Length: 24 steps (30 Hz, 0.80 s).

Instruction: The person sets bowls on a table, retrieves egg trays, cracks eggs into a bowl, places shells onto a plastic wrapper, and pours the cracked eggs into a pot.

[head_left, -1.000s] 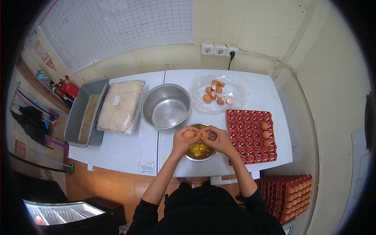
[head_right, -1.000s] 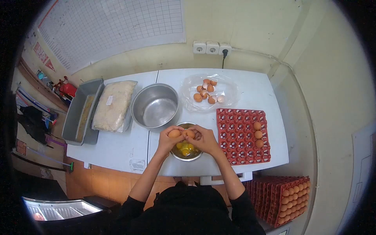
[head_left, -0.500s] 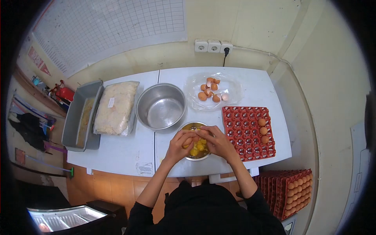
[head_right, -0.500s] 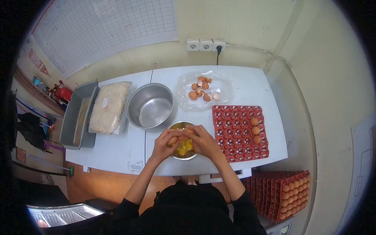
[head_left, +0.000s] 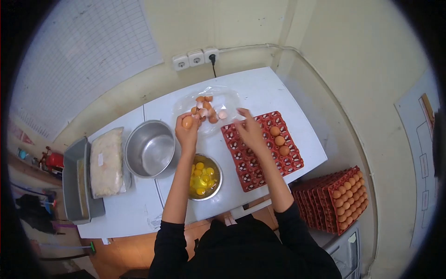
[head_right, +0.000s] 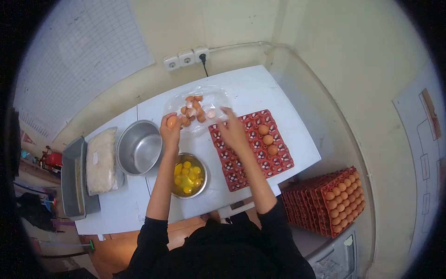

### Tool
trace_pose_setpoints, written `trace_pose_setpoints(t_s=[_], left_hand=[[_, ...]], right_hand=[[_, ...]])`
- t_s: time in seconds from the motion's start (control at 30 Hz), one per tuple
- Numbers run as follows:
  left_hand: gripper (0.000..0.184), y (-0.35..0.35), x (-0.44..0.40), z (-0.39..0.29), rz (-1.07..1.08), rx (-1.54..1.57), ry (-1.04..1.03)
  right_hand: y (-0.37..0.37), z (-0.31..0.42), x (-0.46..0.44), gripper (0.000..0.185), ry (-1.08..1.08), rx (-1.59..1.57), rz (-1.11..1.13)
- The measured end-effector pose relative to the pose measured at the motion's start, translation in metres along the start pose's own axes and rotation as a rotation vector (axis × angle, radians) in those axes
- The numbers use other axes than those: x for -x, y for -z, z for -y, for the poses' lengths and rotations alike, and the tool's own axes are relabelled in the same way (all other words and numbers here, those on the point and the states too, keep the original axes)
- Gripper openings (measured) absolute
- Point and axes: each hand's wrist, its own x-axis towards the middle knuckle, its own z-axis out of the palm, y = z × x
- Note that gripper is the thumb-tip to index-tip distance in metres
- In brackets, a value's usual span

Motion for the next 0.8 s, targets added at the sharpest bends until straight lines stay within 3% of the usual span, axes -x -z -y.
trace_pose_setpoints(t_s=[0.03, 0.1, 0.17, 0.3, 0.4, 0.47, 0.5, 0.53, 0.57, 0.67, 0.73, 0.77, 0.8], left_hand=[[0.022, 0.004, 0.002, 0.002, 0.052, 0.097, 0.117], [0.023, 0.011, 0.014, 0.003, 0.119, 0.254, 0.327], [0.025, 0.012, 0.027, 0.011, 0.170, 0.318, 0.418], [0.027, 0.016, 0.059, -0.005, 0.292, 0.426, 0.601], [0.026, 0.028, 0.077, -0.014, 0.342, 0.558, 0.736], [0.028, 0.039, 0.085, -0.013, 0.390, 0.585, 0.801], [0.031, 0.043, 0.090, -0.011, 0.434, 0.669, 0.872], [0.034, 0.045, 0.095, -0.008, 0.480, 0.757, 0.938], [0.036, 0.046, 0.099, -0.002, 0.470, 0.797, 0.980], [0.037, 0.055, 0.106, 0.005, 0.476, 0.827, 1.057], [0.038, 0.063, 0.110, 0.009, 0.461, 0.827, 1.044], [0.037, 0.067, 0.111, 0.011, 0.494, 0.902, 1.033], [0.037, 0.070, 0.110, 0.012, 0.534, 0.976, 1.016]], right_hand=[[0.022, -0.033, 0.001, 0.038, 0.105, 0.228, -0.070], [0.064, -0.058, 0.015, 0.033, 0.010, 0.740, -0.183], [0.083, -0.074, 0.021, 0.028, -0.099, 0.901, -0.162], [0.091, -0.109, 0.004, 0.025, -0.019, 0.937, -0.016], [0.095, -0.082, 0.003, 0.023, -0.045, 0.697, -0.091], [0.083, -0.059, 0.013, 0.022, -0.128, 0.033, -0.020], [0.076, -0.034, 0.022, 0.020, -0.424, -0.219, 0.156], [0.057, -0.029, 0.034, 0.021, -0.491, -0.706, 0.224], [0.041, -0.002, 0.045, 0.024, -0.516, -0.923, 0.254], [0.004, 0.021, 0.064, 0.029, -0.533, -0.918, 0.421], [-0.005, 0.056, 0.076, 0.029, -0.158, -0.594, 0.203], [-0.008, 0.070, 0.081, 0.033, 0.186, -0.316, 0.025], [-0.014, 0.072, 0.088, 0.033, 0.193, -0.328, 0.039]])
